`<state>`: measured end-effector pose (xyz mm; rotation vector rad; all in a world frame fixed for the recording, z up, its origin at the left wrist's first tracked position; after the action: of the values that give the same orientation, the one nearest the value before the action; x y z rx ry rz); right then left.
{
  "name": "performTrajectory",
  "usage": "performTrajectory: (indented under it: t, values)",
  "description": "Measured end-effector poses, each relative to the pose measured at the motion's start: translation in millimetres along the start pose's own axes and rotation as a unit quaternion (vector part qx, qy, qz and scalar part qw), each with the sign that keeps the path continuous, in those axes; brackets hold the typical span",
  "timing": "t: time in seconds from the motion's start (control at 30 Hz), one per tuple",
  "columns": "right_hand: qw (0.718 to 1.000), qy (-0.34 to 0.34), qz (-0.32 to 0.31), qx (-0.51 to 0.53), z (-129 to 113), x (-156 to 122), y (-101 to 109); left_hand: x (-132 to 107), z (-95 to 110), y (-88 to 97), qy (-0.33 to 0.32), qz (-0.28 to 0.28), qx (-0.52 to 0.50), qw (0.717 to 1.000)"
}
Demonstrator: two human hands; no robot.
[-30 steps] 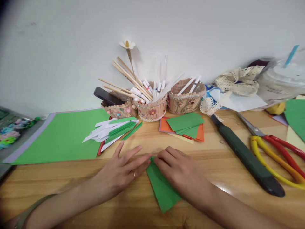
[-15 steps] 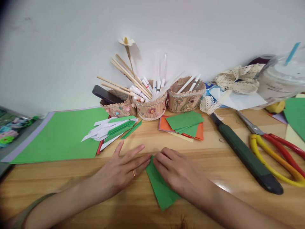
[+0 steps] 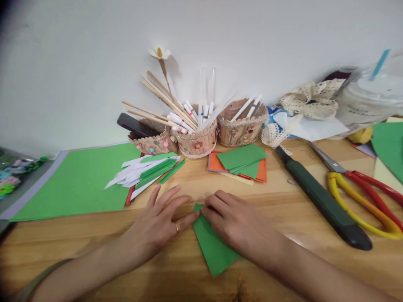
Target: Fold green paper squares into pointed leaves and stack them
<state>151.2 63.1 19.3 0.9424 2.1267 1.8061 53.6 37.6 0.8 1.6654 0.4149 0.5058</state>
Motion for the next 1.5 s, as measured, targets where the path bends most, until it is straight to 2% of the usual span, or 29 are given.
performTrajectory:
  t: [0.1,0.33,0.53,0.77,0.97,1.07,1.13,1.2,1.3,1.4,1.5]
  values:
    - [1.000,-0.008,-0.004,0.010,0,1,-1,0,-1,0.9,0.006,0.017,0.012,1.000]
    - [0.997,-0.048,-0.050,0.039,3,5,-10,2,3,6.8,-0.030,0.027,0.013,0.999]
    - [0.988,-0.053,-0.087,0.118,13,-3,-5,3,0,6.8,-0.006,0.016,0.018,1.000]
    - [0.979,-0.044,-0.132,0.148,24,-6,4,3,1,8.1,-0.004,0.012,0.021,1.000]
    - [0.948,-0.104,-0.179,0.241,39,-11,11,2,1,8.1,-0.008,0.030,0.023,0.999]
    - [0.927,-0.099,-0.231,0.279,29,-15,6,1,0,7.8,-0.010,0.034,0.021,0.999]
    - [0.925,-0.074,-0.242,0.285,18,-16,3,0,0,7.7,-0.013,0.032,0.019,0.999]
    - [0.935,-0.057,-0.221,0.273,12,-13,0,-1,-2,9.5,-0.006,0.039,0.023,0.999]
    - [0.968,-0.070,-0.110,0.213,14,-5,0,-4,0,16.8,-0.007,0.085,0.030,0.996]
    - [0.986,-0.086,-0.010,0.145,19,-2,3,-5,8,20.2,-0.048,0.120,0.006,0.992]
    - [0.992,-0.066,0.012,0.103,16,-1,5,-4,12,18.1,-0.064,0.121,-0.018,0.990]
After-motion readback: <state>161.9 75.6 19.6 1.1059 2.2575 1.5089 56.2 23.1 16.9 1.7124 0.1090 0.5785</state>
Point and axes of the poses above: each hand's wrist, its own x-axis towards the middle knuckle, its own y-axis out of the back of the hand, z = x × y, the point moved 8 cm from there along x, towards the middle knuckle, and after that the axes turned 11 degrees about -y, right-handed, at the moved point
